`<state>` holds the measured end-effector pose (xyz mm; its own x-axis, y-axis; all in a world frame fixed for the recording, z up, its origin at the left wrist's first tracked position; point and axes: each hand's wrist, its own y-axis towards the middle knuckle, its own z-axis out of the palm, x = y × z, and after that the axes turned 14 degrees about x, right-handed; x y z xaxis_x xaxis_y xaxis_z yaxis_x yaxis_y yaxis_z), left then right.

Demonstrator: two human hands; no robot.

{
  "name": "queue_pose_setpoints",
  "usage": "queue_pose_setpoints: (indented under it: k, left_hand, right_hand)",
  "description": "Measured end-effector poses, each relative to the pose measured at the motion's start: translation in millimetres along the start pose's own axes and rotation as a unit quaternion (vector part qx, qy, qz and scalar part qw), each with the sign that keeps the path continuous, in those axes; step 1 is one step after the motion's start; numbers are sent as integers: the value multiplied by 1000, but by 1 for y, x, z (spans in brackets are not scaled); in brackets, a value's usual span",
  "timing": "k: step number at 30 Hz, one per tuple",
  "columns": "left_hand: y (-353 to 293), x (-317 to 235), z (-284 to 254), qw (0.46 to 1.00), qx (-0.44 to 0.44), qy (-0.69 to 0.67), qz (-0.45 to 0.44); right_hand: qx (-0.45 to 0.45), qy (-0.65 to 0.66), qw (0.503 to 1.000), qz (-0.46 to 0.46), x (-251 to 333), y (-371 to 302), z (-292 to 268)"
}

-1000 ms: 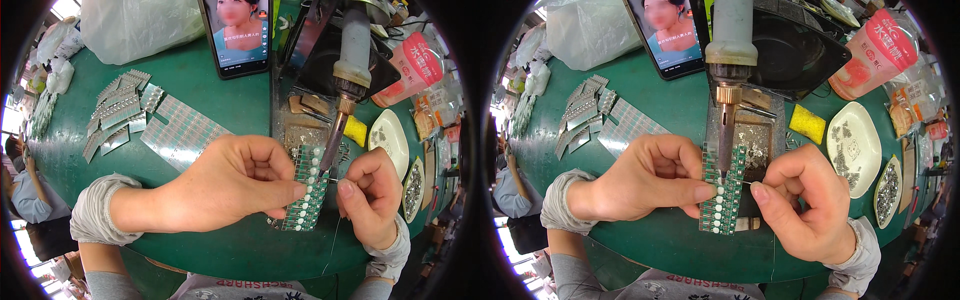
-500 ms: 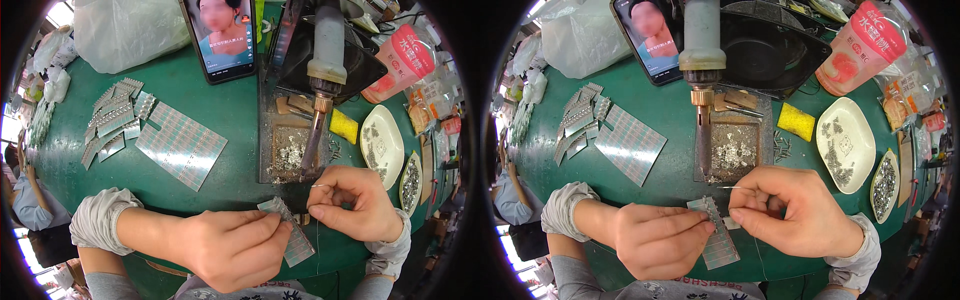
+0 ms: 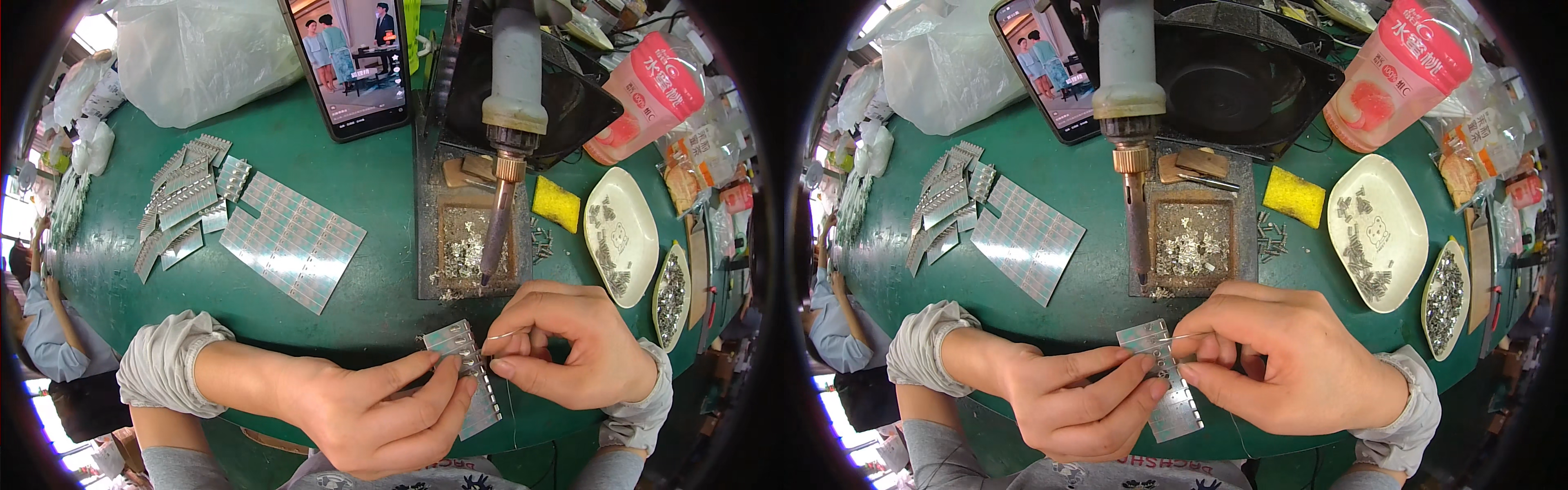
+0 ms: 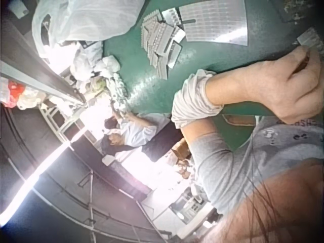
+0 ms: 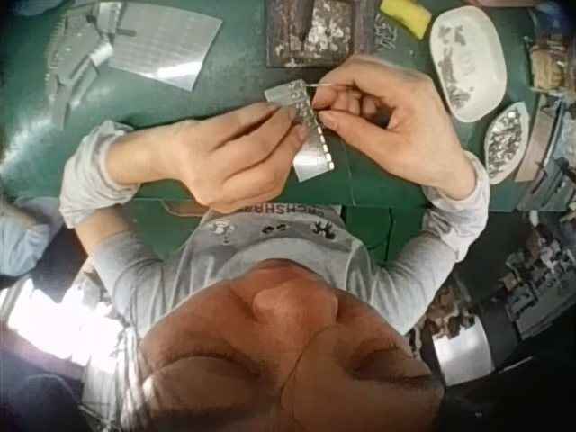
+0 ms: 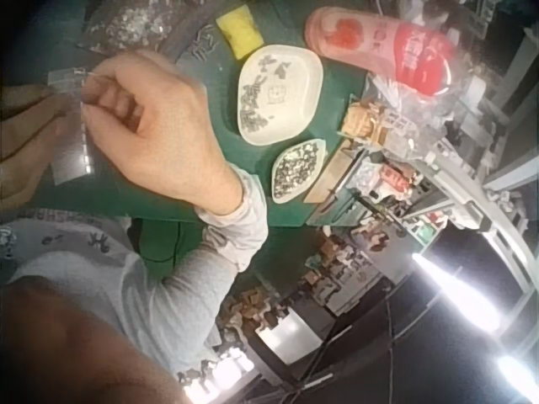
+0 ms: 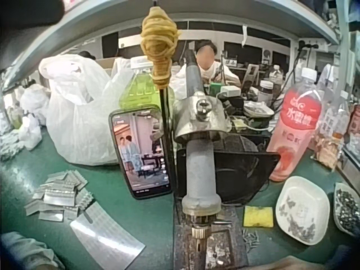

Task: The person assembles circuit boards by positioning small electronic components onto the boards by hand and soldering them using a soldering iron and solder wire.

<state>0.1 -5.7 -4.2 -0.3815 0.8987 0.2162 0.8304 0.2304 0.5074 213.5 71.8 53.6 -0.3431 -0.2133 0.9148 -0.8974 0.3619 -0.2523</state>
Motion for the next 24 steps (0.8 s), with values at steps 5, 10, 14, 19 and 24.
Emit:
queue_pose_setpoints:
  k: [5, 10, 14, 19, 24]
  left_hand:
    - [1, 1, 1, 1000, 5, -3, 2]
    - [2, 2, 0, 1000, -15, -3, 5]
    - [1, 1, 1, 1000, -19, -10, 9]
    - [1, 1, 3, 998, -23, -64, -4]
    - [1, 2, -2, 993, -12, -115, -36]
  right_hand:
    - [11, -4, 1000, -9, 2, 0, 3]
    - [-11, -42, 999, -31, 5, -1, 12]
    - [-51, -107, 992, -37, 3, -1, 20]
    - [-65, -120, 988, -74, 0, 0, 22]
    - [-64, -50, 995, -65, 2, -2, 6]
